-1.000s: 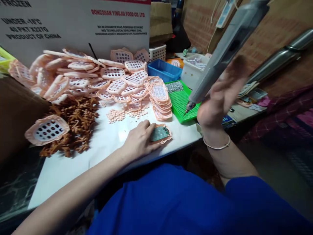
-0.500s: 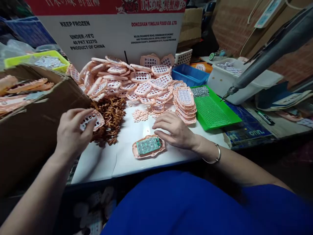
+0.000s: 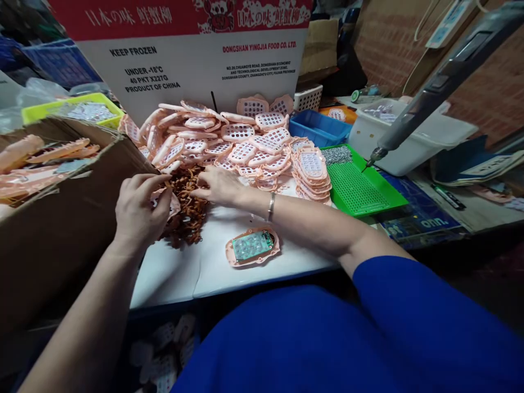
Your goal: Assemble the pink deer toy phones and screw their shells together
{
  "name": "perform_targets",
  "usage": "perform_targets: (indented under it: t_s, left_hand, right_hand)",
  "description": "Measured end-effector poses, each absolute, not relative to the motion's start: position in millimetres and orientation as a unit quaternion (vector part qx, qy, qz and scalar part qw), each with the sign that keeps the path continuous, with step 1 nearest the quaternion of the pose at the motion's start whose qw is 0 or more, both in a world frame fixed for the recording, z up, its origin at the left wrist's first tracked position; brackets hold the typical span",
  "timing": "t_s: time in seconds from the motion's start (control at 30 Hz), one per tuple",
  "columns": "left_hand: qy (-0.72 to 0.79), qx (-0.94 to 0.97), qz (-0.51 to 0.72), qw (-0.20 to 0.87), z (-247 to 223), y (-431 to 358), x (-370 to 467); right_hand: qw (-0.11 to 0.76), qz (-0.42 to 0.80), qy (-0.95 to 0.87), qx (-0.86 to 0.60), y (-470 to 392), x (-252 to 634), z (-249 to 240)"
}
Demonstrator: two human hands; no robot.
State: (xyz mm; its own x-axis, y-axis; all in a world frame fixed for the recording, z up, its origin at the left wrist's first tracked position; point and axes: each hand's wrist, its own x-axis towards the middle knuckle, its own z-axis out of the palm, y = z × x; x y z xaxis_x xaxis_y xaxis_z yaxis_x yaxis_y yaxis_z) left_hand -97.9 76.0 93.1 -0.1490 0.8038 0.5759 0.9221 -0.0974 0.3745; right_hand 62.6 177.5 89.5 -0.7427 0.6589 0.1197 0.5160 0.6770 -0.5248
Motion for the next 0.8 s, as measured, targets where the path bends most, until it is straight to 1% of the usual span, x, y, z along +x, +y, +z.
perform_targets:
  t_s: [0.13,0.2,0.27,0.33,0.4,0.5,0.57,0.63,0.7,0.77,0.8]
  left_hand:
    - [-0.665,-0.625,-0.402,0.077,91,61,-85]
    - [-0.667,-0.589,-0.456,0.019,89,55,-80]
    - [-0.657,-0.536,-0.525,-0.079,86,52,-73]
    - [-0.632,-0.498,-0.569,-0.171,83,52,-63]
    - [-0.609,-0.495,-0.577,-0.226,80,53,-49]
    - [-0.574,-0.495,-0.575,-0.308,78,54,-27]
    - [-0.557,-0.499,-0.568,-0.344,77,53,-13]
    - [-0.547,-0.507,-0.555,-0.368,76,51,-3]
    - [-0.549,-0.555,-0.508,-0.364,77,49,4]
    - [-0.549,-0.637,-0.432,-0.327,78,48,10]
    - [-0.542,-0.677,-0.395,-0.304,78,48,13]
  right_hand:
    - [0.154,0.286,-0.883,-0.340,176,42,85]
    - [0.190,0.321,-0.864,-0.338,175,44,86]
    - [0.253,0.429,-0.800,-0.335,172,52,89]
    - [0.304,0.576,-0.685,-0.327,167,64,94]
    - [0.316,0.686,-0.577,-0.312,159,79,98]
    - [0.308,0.752,-0.508,-0.286,144,105,98]
    - [0.319,0.746,-0.512,-0.283,136,126,94]
    - [0.330,0.701,-0.562,-0.289,131,149,88]
    - [0.312,0.604,-0.672,-0.295,128,174,84]
    - [0.275,0.481,-0.778,-0.296,125,197,82]
    - [0.257,0.440,-0.809,-0.294,124,207,80]
